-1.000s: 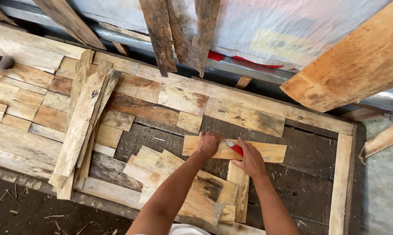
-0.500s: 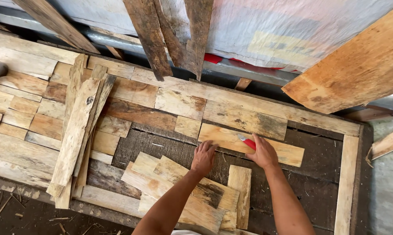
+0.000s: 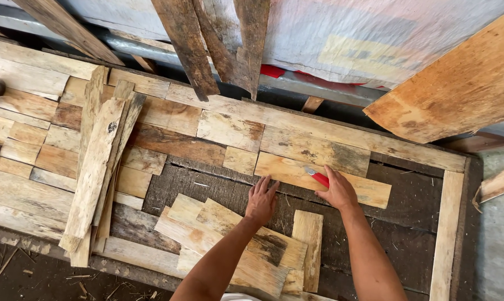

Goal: The person fits thin wood strips into a rectangular frame, placing each strip into gaps on the panel and pressing them flat by hand. They use a utility knife to trim and score strips to size, then press the cut pieces into the remaining open areas of the panel.

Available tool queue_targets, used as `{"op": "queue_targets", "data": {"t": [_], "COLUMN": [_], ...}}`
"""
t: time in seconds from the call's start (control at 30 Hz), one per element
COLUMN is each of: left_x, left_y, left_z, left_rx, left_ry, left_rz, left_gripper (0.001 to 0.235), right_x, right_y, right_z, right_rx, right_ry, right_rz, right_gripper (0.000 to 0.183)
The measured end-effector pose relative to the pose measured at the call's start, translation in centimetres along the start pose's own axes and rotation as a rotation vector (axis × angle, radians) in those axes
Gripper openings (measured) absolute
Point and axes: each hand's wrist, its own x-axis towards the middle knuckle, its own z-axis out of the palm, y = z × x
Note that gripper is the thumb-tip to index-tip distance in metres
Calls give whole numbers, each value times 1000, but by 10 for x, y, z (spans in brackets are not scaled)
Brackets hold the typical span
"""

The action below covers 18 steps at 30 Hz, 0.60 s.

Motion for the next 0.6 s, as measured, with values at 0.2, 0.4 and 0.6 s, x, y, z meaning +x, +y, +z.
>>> {"op": "queue_targets", "data": {"t": [0.2,0.4,0.6], "left_x": [3,5,4], "left_y": [5,4,4], "left_z": [-8,-5,-7], "left_rx": [28,52,61], "left_ry": [-78,-107,-116], "left_rz": [-44,-56,-61], "left_gripper": [56,56,56], "right_x": [2,7,5], "right_y": [0,2,-3], "right_z": [-1,5,0], "right_rx": [0,-9,-18], "right_ry": [-11,-53,-66], "right_rz": [10,52,58], "right_gripper": [112,114,115]}}
